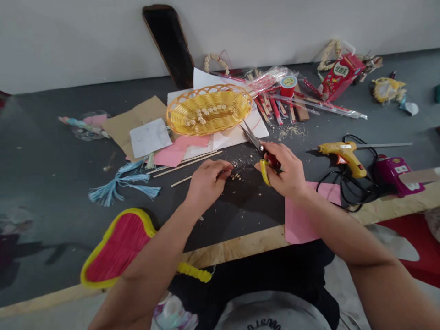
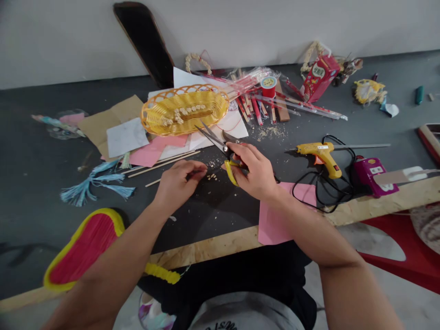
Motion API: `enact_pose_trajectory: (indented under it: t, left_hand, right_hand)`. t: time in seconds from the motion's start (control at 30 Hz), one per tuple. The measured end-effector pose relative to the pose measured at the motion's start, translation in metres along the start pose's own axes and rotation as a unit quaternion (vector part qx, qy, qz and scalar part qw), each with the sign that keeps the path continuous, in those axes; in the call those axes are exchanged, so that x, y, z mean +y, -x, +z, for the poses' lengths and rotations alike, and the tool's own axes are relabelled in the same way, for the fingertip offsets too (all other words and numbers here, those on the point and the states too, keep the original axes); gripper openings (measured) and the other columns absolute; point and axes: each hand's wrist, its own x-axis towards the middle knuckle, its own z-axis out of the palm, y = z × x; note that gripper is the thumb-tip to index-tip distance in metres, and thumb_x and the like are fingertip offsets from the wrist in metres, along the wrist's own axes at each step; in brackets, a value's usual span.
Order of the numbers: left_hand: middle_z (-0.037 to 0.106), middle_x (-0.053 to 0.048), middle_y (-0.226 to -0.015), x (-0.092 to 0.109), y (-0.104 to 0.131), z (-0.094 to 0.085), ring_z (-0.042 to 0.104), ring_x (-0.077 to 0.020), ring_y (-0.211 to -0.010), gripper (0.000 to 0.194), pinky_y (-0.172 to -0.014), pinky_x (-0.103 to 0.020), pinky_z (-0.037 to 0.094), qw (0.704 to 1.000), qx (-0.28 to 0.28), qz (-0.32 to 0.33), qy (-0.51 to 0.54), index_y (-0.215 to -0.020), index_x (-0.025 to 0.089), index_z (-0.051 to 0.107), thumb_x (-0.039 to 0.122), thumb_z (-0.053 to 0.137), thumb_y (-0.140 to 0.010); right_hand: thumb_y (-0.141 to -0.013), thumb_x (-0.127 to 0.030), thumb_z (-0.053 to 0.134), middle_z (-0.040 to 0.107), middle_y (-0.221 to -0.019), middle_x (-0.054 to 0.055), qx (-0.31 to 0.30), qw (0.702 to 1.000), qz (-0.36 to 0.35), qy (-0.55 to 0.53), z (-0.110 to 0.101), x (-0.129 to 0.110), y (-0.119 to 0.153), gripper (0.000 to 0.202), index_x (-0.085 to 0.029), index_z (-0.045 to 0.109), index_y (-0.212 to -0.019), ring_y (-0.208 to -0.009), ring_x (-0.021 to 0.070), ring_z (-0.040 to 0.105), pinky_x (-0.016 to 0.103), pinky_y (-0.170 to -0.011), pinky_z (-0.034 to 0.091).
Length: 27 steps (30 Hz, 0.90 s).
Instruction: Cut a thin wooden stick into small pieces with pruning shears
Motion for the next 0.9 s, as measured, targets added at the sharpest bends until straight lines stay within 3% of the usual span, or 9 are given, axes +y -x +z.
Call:
enact_pose_trajectory:
  t: [0.07, 0.17, 0.37, 0.6, 0.9]
  left_hand:
    - [0.072, -0.005, -0.08, -0.002, -0.001, 0.001, 0.062, -0.0247, -0.084, 0.016, -0.086, -0.034, 0.045, 1.0, 0.006, 0.024, -0.019, -0.08, 0.025, 0.077, 0.01, 0.075, -0.073]
    - [0.072, -0.007, -0.085, -0.003, -0.001, 0.004, 0.061, -0.0269, -0.088, 0.005, -0.092, -0.041, 0.044, 0.992, -0.037, 0.062, -0.103, -0.081, 0.024, 0.077, 0.021, 0.074, -0.079]
    - [0.07, -0.01, -0.096, 0.0, 0.003, 0.011, 0.062, -0.0278, -0.094, 0.016, -0.088, -0.043, 0.051, 0.954, -0.076, 0.118, -0.266, -0.094, 0.017, 0.073, 0.02, 0.059, -0.087]
    - [0.071, -0.009, -0.093, -0.002, 0.003, 0.014, 0.064, -0.0258, -0.092, 0.014, -0.087, -0.042, 0.053, 0.953, -0.061, 0.135, -0.264, -0.089, 0.017, 0.071, 0.019, 0.057, -0.088]
    - [0.071, -0.011, -0.093, -0.001, 0.003, 0.015, 0.064, -0.0271, -0.092, 0.016, -0.087, -0.043, 0.053, 0.954, -0.075, 0.122, -0.262, -0.089, 0.016, 0.071, 0.02, 0.056, -0.092]
  right_hand:
    - [-0.087, -0.02, 0.06, 0.07, -0.102, 0.005, 0.0, 1.0, 0.003, -0.002, 0.0, -0.001, 0.0, 0.041, -0.023, 0.059, -0.128, -0.084, 0.0178, 0.065, 0.034, -0.075, 0.058]
    - [-0.086, -0.018, 0.059, 0.07, -0.102, 0.005, -0.01, 1.0, 0.007, -0.008, 0.001, -0.002, 0.0, 0.041, -0.022, 0.059, -0.127, -0.084, 0.0175, 0.065, 0.033, -0.075, 0.057]
    - [-0.086, -0.016, 0.057, 0.071, -0.106, 0.006, -0.013, 0.999, -0.011, -0.038, 0.003, -0.004, 0.0, 0.041, -0.022, 0.06, -0.126, -0.089, 0.0175, 0.067, 0.031, -0.078, 0.057]
    - [-0.086, -0.018, 0.059, 0.072, -0.108, 0.006, -0.029, 0.999, -0.021, -0.022, 0.005, -0.003, 0.0, 0.04, -0.023, 0.061, -0.126, -0.091, 0.0188, 0.067, 0.036, -0.089, 0.055]
    - [-0.089, -0.02, 0.062, 0.072, -0.107, 0.005, -0.044, 0.998, -0.012, -0.031, 0.005, -0.004, 0.0, 0.037, -0.022, 0.061, -0.125, -0.089, 0.0173, 0.066, 0.032, -0.084, 0.056]
